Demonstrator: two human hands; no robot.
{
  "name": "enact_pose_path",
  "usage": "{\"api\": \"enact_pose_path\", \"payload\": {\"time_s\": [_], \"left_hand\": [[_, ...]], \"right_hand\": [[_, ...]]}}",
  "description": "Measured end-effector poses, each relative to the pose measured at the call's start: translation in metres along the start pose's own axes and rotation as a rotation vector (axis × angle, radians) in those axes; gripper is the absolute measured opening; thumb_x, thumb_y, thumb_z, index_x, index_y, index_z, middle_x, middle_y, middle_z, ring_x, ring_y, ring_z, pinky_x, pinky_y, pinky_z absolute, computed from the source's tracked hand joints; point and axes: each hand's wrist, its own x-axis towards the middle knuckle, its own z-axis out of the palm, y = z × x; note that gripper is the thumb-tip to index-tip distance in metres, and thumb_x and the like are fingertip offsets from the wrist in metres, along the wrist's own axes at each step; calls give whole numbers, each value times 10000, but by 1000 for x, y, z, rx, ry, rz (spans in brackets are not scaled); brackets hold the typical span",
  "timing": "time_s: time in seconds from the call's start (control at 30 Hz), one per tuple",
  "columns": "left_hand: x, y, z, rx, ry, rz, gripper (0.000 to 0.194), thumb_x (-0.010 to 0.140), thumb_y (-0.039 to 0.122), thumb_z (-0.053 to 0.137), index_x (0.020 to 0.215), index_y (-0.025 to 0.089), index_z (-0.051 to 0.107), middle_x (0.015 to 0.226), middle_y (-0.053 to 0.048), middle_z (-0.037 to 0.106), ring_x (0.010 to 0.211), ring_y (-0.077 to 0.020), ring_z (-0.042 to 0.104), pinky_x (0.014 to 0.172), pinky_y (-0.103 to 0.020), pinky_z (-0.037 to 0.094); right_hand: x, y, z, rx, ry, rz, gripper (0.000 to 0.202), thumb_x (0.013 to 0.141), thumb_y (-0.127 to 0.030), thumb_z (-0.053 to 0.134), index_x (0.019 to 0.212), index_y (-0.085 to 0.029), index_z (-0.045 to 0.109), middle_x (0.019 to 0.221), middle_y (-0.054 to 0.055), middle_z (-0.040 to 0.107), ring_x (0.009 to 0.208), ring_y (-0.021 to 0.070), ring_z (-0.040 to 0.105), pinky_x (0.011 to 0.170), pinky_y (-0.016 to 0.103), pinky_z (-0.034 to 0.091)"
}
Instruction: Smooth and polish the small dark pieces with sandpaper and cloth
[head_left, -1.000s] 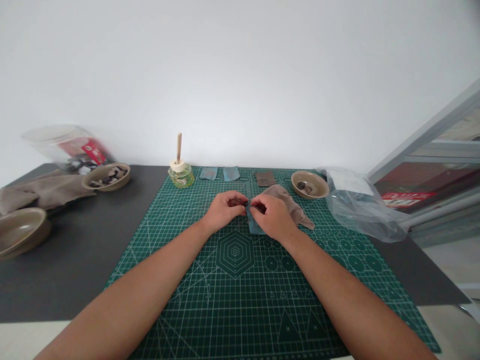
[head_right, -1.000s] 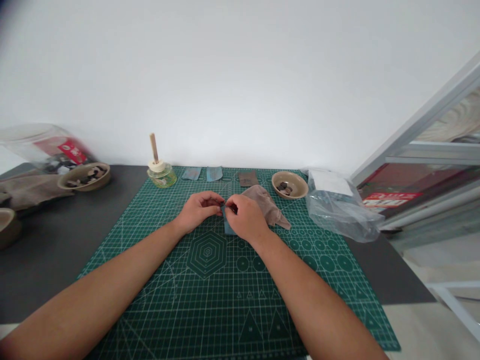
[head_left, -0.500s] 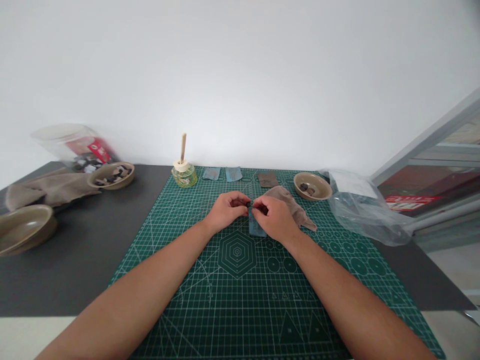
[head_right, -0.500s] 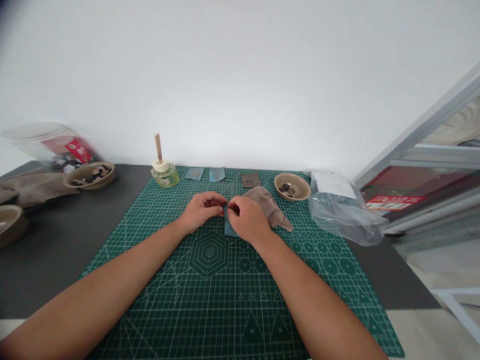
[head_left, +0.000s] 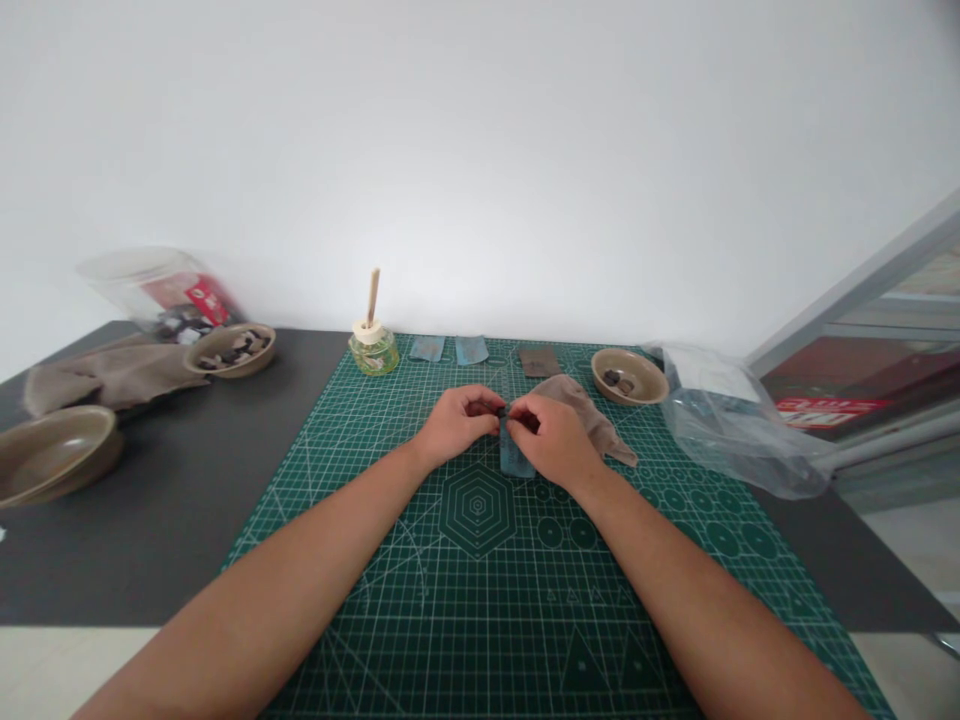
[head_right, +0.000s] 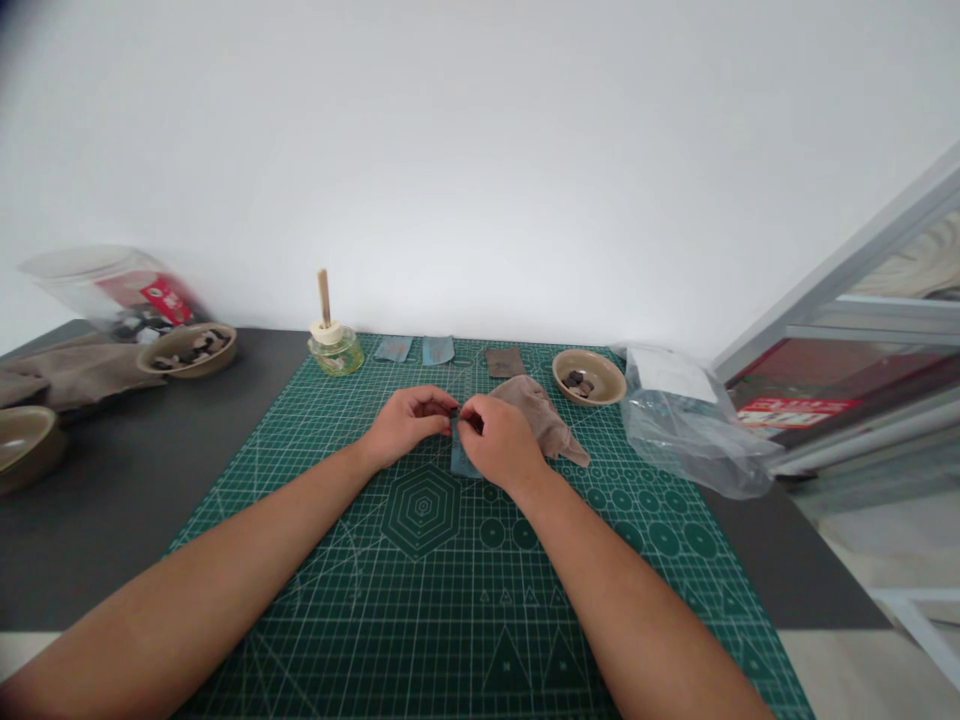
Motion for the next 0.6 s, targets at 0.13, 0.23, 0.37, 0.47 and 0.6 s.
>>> {"api": "enact_pose_path", "payload": {"time_s": [0.13,0.23,0.37,0.47,0.6], "left_hand": [[0,0,0,16,-6,-1,240,547,77,614,782,124,635,651,13,633,575,-111,595,586,-240,486],[0,0,0,37,-6,3,241,549,75,612,784,122,637,649,11,634,583,-111,592,590,-238,483],[-1,2,0,56,-4,3,249,546,64,600,786,122,635,639,15,630,586,-109,587,586,-233,479],[-1,3,1,69,-2,2,248,548,57,589,782,123,636,633,17,627,585,-108,585,582,-230,478],[-1,4,2,75,3,0,239,551,55,585,775,122,635,627,19,621,582,-106,581,584,-229,478]], "right_hand": [[0,0,0,-11,-2,14,65,747,-152,554,734,-180,612,697,23,654,650,154,579,604,269,412],[0,0,0,-4,-10,-3,68,751,-154,551,739,-179,613,706,23,656,653,152,574,603,268,409],[0,-1,0,-10,-24,-5,69,752,-156,549,737,-177,613,710,24,656,656,153,571,607,271,408],[0,0,0,-19,-25,-3,68,753,-159,550,732,-180,612,706,22,655,653,153,570,603,271,406],[0,0,0,-23,-26,-5,65,753,-160,552,737,-182,610,714,23,657,662,156,575,609,272,409]]}}
